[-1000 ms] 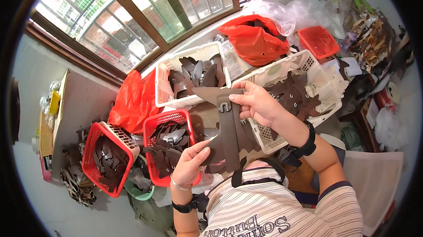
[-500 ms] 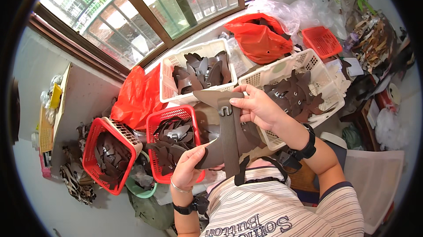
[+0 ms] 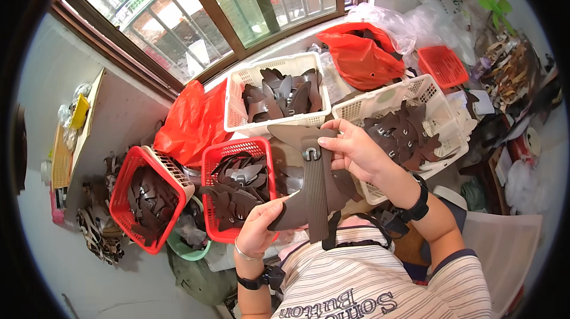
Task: Organize shoe upper components into separate baskets.
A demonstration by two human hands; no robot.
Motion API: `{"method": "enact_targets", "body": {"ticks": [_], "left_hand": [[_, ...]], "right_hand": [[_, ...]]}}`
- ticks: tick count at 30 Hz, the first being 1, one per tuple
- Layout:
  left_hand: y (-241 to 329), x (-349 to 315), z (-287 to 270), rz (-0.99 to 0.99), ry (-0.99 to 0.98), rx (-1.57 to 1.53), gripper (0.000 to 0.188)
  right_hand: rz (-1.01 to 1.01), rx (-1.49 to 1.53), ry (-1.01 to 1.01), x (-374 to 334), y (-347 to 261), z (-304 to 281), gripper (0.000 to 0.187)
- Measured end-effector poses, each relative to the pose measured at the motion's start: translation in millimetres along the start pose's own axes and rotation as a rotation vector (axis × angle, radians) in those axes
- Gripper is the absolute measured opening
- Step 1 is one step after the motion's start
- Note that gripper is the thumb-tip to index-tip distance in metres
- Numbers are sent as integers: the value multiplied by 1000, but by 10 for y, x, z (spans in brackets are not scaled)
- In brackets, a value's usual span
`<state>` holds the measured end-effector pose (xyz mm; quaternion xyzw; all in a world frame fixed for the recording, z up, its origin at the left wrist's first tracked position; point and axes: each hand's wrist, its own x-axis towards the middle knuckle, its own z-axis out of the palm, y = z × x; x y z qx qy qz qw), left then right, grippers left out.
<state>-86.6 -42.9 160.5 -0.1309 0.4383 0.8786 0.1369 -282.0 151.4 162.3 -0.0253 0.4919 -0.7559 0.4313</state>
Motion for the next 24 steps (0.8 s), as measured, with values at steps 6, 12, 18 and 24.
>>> {"method": "enact_targets", "body": {"ticks": [6,12,18,24], "left_hand": [[-215,-50,-35,-27,10,16,43],[-428,34,18,-106,-181,89,43],[-618,37,-165,-60,-209,165,43],[-766,-58,-335,-32,-58,267,41]], "right_hand": [[30,11,48,-61,135,33,32],[60,98,23,-77,356,-96,35],[151,137,9,-21,423,62,48],[190,157,-107,189,667,106,46]]}}
